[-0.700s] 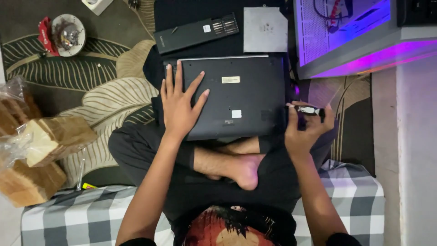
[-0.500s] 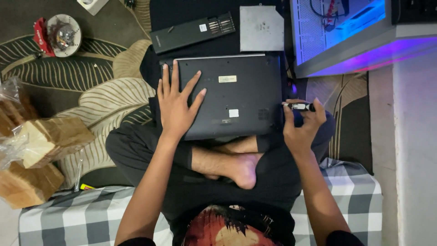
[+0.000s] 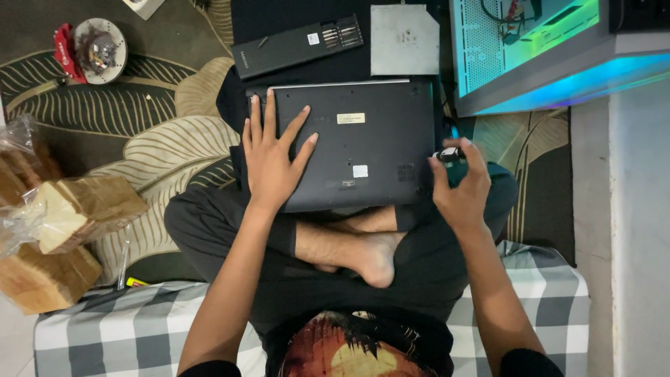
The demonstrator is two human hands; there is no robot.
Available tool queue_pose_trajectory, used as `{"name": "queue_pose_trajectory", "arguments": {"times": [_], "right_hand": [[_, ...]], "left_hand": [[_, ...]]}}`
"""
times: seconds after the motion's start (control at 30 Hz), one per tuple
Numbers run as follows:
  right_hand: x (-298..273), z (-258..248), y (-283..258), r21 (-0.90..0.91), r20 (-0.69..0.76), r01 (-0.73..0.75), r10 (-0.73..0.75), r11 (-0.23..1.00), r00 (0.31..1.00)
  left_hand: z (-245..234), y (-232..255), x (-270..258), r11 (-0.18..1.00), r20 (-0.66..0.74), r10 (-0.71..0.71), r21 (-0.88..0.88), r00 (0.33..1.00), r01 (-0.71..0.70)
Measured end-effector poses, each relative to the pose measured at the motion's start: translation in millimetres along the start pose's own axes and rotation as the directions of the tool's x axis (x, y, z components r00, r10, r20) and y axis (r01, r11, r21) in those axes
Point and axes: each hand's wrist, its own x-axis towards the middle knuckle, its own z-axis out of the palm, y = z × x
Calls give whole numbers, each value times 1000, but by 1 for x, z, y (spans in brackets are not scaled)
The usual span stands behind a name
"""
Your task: The person removes the back cover of a laptop and proceeds to unscrew and detach internal components, including the battery, fan, and motherboard. They place the removed parts on the floor beside them.
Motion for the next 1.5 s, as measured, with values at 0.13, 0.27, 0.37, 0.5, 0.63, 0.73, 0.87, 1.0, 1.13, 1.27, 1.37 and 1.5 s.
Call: {"name": "queue_pose_trajectory", "arguments": {"times": [0.13,0.27,0.37,0.5,0.63,0.73,0.87,1.0,1.13,1.27,1.37,1.5], "right_hand": [[-11,-2,6,48,1,-78,78,996,997],[-8,2,-1,61,23,-97,96,993,995],[-15,-7,-7,-22,-52,-51,50,998,997],[-42,-16,-17,165,-66,-118,130,979,989],[-70,-19,-25,207,-89,-135,156,969,984],[-65,-17,-26,253,-93,-128,156,959,983],[-59,-18,-25,-3,-80,-5,5,1000,997],[-47,-15,-41,53,-54,-53,56,997,997],[-43,-20,-47,27,-13,-32,32,999,999],[-59,-12,-44,-71,-91,-64,57,995,994],[-54,0,-54,82,-110,-108,117,991,987],[-43,13,-72,167,-81,-77,92,983,993]], "left_hand": [[0,-1,0,1000,-6,1,-16,1000,-1],[4,-4,-1,1000,-12,9,-24,1000,-9],[4,-2,-1,999,-30,19,-48,999,-20],[3,-4,-2,999,-40,29,-46,999,-30],[5,-5,-1,998,-33,30,-53,999,-32],[5,-5,-1,998,-29,28,-56,999,-29],[4,-5,-1,999,-23,21,-41,1000,-22],[4,-6,-1,998,-24,20,-51,1000,-21],[4,-6,-1,999,-27,23,-48,999,-24],[4,-5,-1,998,-39,31,-51,999,-32],[1,-5,0,999,-50,24,-43,998,-26],[2,-3,-1,998,-50,30,-56,998,-33]]}}
